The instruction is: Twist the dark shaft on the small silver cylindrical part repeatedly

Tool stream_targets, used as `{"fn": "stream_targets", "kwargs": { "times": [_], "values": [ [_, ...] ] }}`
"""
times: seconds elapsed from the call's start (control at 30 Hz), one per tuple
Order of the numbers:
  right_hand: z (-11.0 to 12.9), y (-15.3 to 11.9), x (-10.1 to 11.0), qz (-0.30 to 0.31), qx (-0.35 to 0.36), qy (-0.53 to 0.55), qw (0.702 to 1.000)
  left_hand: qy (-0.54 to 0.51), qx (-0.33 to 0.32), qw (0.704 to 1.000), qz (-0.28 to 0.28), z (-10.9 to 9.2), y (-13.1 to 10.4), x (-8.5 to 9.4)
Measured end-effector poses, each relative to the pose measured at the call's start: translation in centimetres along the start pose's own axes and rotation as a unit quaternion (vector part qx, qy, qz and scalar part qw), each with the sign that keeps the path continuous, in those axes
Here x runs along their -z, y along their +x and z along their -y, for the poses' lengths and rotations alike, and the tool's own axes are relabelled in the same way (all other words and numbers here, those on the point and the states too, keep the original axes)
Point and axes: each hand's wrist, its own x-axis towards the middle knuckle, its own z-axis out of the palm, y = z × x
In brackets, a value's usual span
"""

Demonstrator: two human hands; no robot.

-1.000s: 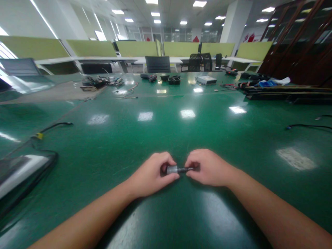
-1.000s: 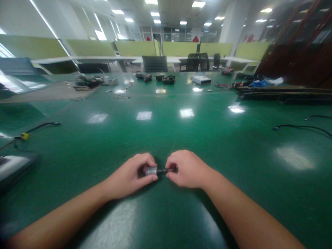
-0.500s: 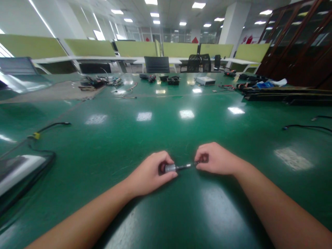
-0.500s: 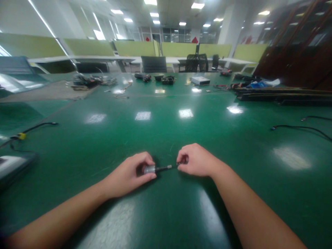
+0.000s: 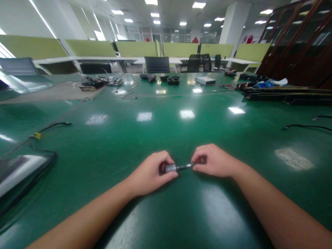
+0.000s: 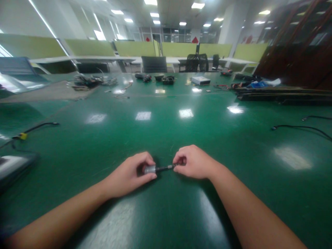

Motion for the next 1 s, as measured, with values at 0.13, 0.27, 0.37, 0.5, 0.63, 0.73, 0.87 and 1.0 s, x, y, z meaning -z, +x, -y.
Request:
{"fn": "stream_targets", "kwargs": {
  "times": [0.13, 0.27, 0.37, 0.5, 0.63, 0.73, 0.87, 1.0],
  "values": [
    [1.3, 0.8, -1.9, -0.007, 0.054, 0.000, 0.999, 0.016, -0.032, 0.999, -0.011, 0.0, 0.0, -0.2],
    [2.5, 1.3, -3.4, -0.022, 0.088, -0.022, 0.996, 0.014, -0.051, 0.998, -0.014, -0.2, -0.1, -0.3],
    [2.6, 1.2, -3.6, -0.019, 0.081, -0.025, 0.996, 0.010, -0.051, 0.999, -0.011, -0.2, -0.1, -0.2],
    [2.2, 1.0, -3.5, -0.016, 0.096, -0.048, 0.994, 0.004, -0.044, 0.999, 0.001, -0.2, -0.1, -0.1],
    [2.1, 1.0, -3.7, -0.015, 0.098, -0.050, 0.994, 0.006, -0.029, 1.000, 0.004, -0.3, -0.1, 0.0],
    [2.2, 1.0, -3.8, -0.013, 0.093, -0.050, 0.994, 0.009, -0.025, 1.000, 0.003, -0.4, -0.1, 0.0],
    [2.3, 1.0, -3.7, -0.014, 0.093, -0.048, 0.994, 0.020, -0.022, 1.000, 0.005, -0.4, -0.1, -0.1],
    [2.3, 0.9, -3.6, -0.015, 0.101, -0.043, 0.994, 0.021, -0.022, 1.000, 0.006, -0.4, -0.1, -0.1]
  ]
}}
